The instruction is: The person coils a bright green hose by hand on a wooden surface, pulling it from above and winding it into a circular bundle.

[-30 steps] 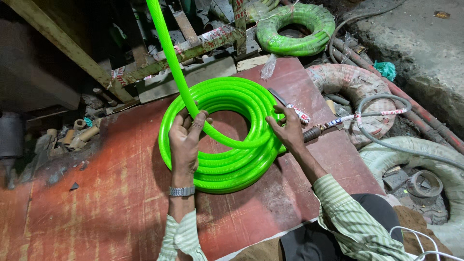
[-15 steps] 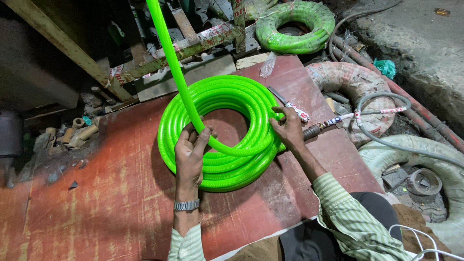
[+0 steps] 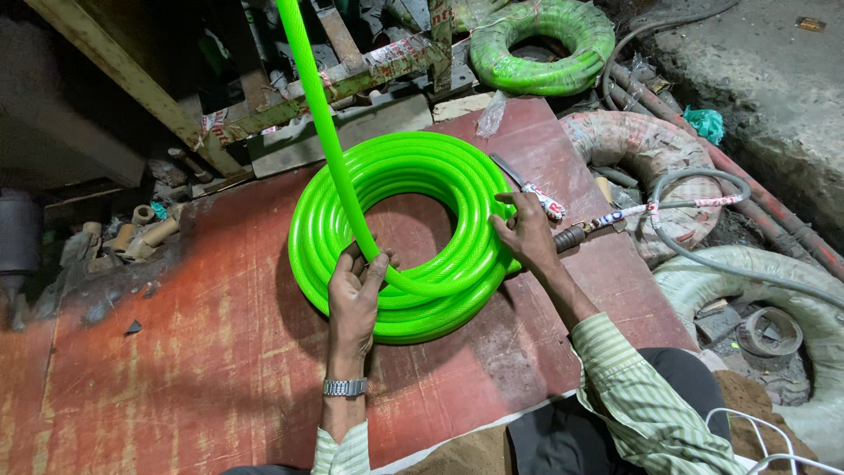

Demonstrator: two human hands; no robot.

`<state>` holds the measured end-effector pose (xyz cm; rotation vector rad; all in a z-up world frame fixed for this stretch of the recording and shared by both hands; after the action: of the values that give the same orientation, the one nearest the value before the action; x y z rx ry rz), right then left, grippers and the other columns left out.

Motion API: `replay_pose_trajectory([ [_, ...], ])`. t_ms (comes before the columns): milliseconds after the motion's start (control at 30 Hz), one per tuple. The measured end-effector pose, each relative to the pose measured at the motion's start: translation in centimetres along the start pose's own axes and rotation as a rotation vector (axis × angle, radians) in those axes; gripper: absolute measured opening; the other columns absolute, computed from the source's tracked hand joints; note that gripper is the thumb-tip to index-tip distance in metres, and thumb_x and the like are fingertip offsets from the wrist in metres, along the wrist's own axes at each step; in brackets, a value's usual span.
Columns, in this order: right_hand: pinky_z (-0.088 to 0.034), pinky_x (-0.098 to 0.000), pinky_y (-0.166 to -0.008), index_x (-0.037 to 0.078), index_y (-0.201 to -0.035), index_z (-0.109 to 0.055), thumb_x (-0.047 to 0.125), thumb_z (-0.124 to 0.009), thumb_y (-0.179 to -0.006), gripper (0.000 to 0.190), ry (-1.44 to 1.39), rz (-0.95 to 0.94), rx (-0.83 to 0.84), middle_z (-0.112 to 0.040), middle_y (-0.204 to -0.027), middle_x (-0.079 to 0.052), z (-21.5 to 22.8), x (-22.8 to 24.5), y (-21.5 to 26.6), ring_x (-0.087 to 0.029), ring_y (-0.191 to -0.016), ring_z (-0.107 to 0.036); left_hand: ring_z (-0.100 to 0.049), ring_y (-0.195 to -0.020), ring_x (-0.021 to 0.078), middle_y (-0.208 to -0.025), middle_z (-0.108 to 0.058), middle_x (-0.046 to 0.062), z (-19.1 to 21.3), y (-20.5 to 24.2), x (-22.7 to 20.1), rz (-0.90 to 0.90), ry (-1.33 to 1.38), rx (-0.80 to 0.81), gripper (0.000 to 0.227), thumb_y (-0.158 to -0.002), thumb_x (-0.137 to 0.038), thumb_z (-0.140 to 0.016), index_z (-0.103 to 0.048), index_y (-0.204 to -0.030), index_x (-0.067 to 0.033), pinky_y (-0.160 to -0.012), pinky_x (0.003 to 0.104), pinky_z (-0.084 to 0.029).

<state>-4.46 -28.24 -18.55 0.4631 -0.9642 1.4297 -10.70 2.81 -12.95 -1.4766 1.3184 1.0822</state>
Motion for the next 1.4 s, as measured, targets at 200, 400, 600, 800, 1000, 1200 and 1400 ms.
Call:
replay_pose_trajectory([
  [200, -0.057, -0.0428, -0.072, 0.003, -0.125, -0.069, 0.018, -0.078, -0.088, 0.041, -0.019, 0.047, 0.084, -0.056, -0.118, -0.028, 0.5, -0.4, -0.4, -0.028, -0.079, -0.069, -0.071, -0.100, 0.0263, -0.112, -0.067, 0.021, 1.7, 0.7, 1.7, 0.065, -0.016, 0.012, 0.044, -0.096, -0.010, -0.068, -0.051, -0.134, 0.0040, -0.092, 0.041, -0.062],
  [400, -0.057, -0.0473, -0.077, 0.001, -0.128, -0.069, 0.015, -0.080, -0.086, 0.046, -0.008, 0.034, 0.191, -0.055, -0.123, -0.033, 1.7, 1.4, -0.3, -0.034, -0.083, -0.069, -0.070, -0.101, 0.0262, -0.113, -0.066, 0.021, 2.4, 1.3, 2.3, 0.112, -0.016, 0.046, 0.044, -0.096, -0.010, -0.066, -0.050, -0.135, 0.0039, -0.094, 0.041, -0.060],
  [600, -0.058, -0.0474, -0.080, 0.003, -0.131, -0.067, 0.018, -0.082, -0.087, 0.048, -0.025, -0.001, 0.231, -0.051, -0.126, -0.034, 1.7, 1.8, -0.2, -0.034, -0.087, -0.068, -0.069, -0.102, 0.0243, -0.114, -0.065, 0.020, 2.7, 2.0, 3.1, 0.181, -0.020, 0.082, 0.045, -0.097, -0.011, -0.066, -0.049, -0.136, 0.0049, -0.094, 0.038, -0.059],
  [800, -0.058, -0.0444, -0.076, -0.002, -0.125, -0.068, 0.028, -0.086, -0.086, 0.053, -0.022, 0.054, 0.134, -0.051, -0.122, -0.034, 1.5, 0.8, 0.5, -0.035, -0.085, -0.068, -0.070, -0.105, 0.0266, -0.115, -0.065, 0.019, 3.6, 2.5, 2.9, 0.230, 0.005, 0.074, 0.047, -0.096, -0.012, -0.065, -0.047, -0.136, 0.0031, -0.095, 0.038, -0.058],
  [1000, -0.053, -0.0435, -0.082, 0.007, -0.099, -0.076, 0.027, -0.078, -0.090, 0.023, 0.121, 0.404, 0.433, -0.064, -0.096, -0.017, 1.3, 5.9, 1.6, -0.032, -0.087, -0.065, -0.070, -0.109, 0.0315, -0.115, -0.064, 0.022, 4.5, 2.5, 3.3, 0.279, 0.029, 0.092, 0.046, -0.097, -0.008, -0.063, -0.045, -0.138, 0.0043, -0.097, 0.041, -0.057],
  [1200, -0.049, -0.0479, -0.085, 0.018, -0.090, -0.075, 0.036, -0.074, -0.090, 0.018, 0.148, 0.593, 0.603, -0.067, -0.096, -0.007, -0.9, 7.1, 4.0, -0.033, -0.094, -0.061, -0.071, -0.108, 0.0336, -0.113, -0.065, 0.022, 4.5, 3.0, 3.1, 0.300, 0.050, 0.050, 0.045, -0.095, -0.007, -0.064, -0.046, -0.135, 0.0035, -0.096, 0.042, -0.056],
  [1400, -0.049, -0.0462, -0.082, 0.023, -0.087, -0.073, 0.042, -0.072, -0.089, 0.019, 0.229, 0.605, 0.628, -0.063, -0.098, -0.003, -1.6, 5.9, 4.1, -0.031, -0.095, -0.059, -0.072, -0.107, 0.0357, -0.109, -0.066, 0.022, 4.7, 3.3, 3.3, 0.342, 0.055, 0.022, 0.041, -0.092, -0.006, -0.065, -0.050, -0.129, 0.0042, -0.098, 0.043, -0.055],
])
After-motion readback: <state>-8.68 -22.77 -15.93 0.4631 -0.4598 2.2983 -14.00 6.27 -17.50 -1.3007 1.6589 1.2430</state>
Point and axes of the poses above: each hand's wrist, its own y-axis away from the middle knuckle, its own z-axis out of the back of the hand, x = y × z, the point moved 5 cm from there along -y, towards the middle knuckle
